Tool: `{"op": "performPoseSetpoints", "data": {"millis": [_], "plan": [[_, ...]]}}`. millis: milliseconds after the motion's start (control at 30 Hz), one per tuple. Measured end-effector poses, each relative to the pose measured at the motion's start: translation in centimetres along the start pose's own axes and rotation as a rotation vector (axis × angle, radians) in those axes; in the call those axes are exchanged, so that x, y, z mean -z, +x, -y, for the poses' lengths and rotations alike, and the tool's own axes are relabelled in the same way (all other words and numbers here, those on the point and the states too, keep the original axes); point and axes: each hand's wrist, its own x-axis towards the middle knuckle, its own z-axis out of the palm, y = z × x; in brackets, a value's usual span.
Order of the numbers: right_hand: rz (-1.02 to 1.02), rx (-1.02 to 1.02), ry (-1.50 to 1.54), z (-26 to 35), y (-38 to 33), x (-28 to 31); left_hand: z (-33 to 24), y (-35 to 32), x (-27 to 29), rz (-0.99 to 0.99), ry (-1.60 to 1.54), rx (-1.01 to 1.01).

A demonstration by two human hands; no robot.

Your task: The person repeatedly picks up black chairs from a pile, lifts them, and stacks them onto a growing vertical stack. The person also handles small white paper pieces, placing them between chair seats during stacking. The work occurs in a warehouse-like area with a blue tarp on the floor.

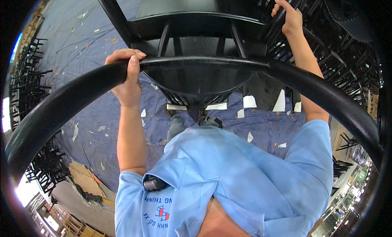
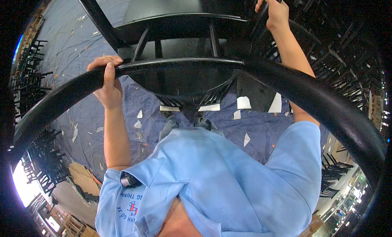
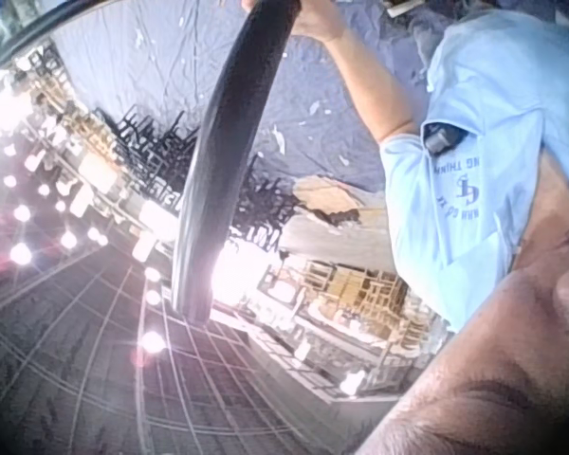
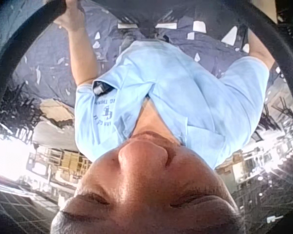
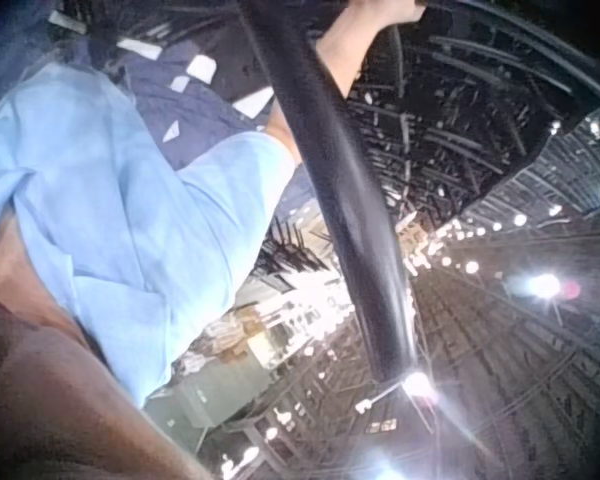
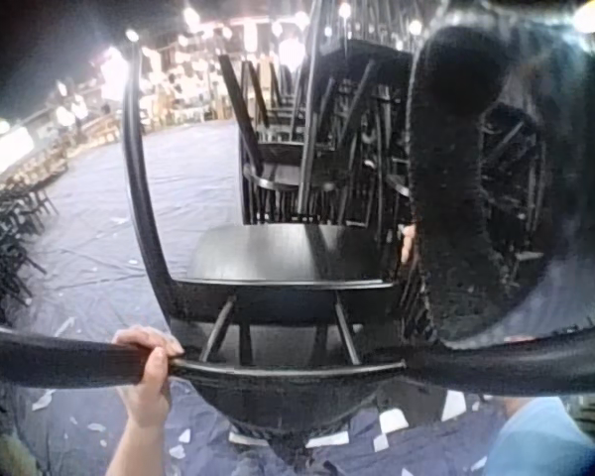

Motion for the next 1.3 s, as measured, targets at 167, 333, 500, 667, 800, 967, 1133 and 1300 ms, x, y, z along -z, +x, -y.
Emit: {"op": "performPoseSetpoints", "data": {"millis": [167,333,500,667,800,967,1133,1300], "plan": [[-0.037,-0.012,-0.006,-1.6,1.5,0.4,0.8,0.1,0.2,-0.025,0.018,-0.006],[-0.109,-0.069,0.013,-2.0,1.6,-0.1,0.8,0.7,-0.5,-0.016,0.062,0.014],[-0.139,-0.081,0.027,-2.3,1.3,0.9,1.1,0.8,-1.3,0.008,0.025,0.046],[-0.124,-0.092,0.064,-3.0,1.5,1.1,1.4,0.6,-1.3,0.015,0.05,0.048],[-0.083,-0.058,0.023,-2.9,1.5,1.5,1.0,0.6,-1.5,0.022,0.074,0.063],[-0.07,-0.1,0.032,-2.8,1.4,1.1,-0.2,0.8,-1.4,0.018,0.206,0.078],[-0.069,-0.1,0.011,-1.8,0.1,1.2,-0.1,0.5,-0.9,0.036,0.152,0.128],[-0.339,-0.076,-0.18,-4.1,-3.8,2.6,0.3,-0.5,1.4,0.049,-0.002,0.278]]}}
